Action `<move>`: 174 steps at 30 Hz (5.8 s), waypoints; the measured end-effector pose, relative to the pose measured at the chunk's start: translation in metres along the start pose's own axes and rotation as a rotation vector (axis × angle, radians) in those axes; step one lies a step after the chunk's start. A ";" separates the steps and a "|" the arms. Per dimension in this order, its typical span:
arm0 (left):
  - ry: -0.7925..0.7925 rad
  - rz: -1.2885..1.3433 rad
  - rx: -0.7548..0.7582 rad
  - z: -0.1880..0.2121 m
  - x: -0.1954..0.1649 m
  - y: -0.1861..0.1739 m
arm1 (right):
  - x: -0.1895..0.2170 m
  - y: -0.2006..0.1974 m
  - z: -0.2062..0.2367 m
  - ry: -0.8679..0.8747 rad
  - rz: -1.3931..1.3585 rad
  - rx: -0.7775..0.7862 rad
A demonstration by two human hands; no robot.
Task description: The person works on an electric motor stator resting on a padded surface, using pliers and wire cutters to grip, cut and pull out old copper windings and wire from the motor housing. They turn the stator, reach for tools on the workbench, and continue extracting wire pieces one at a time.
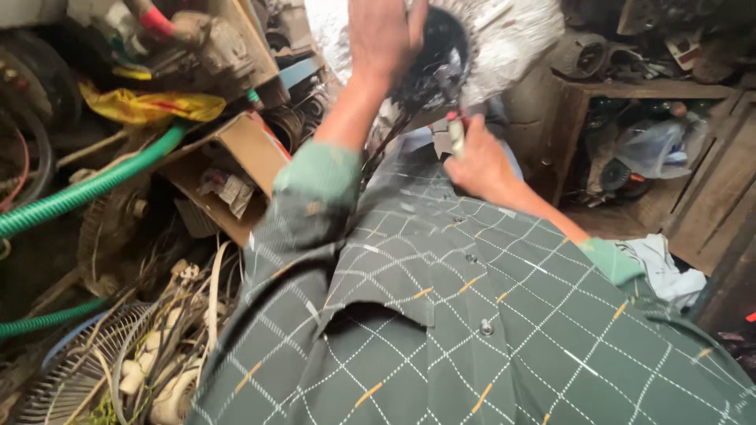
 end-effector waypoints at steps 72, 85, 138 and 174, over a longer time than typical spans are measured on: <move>-0.435 0.091 0.216 0.087 -0.079 -0.011 | -0.047 -0.096 -0.033 -0.028 -0.952 0.970; -0.364 0.044 0.214 0.091 -0.080 -0.012 | -0.064 -0.075 -0.030 -0.024 -0.859 0.916; -0.219 0.231 -0.002 0.119 -0.094 -0.041 | 0.069 -0.114 -0.103 -0.889 1.458 0.127; -0.304 1.150 -0.355 0.070 -0.117 -0.138 | 0.158 -0.098 0.097 -0.618 0.821 -0.966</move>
Point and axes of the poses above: each hand's wrist, its own z-axis away from the middle knuckle, its own y-axis out of the palm, x = y × z, the point moved 1 cm from there along -z, towards the middle knuckle, and after that the axes turned 5 degrees about z, right-handed, at the moved point
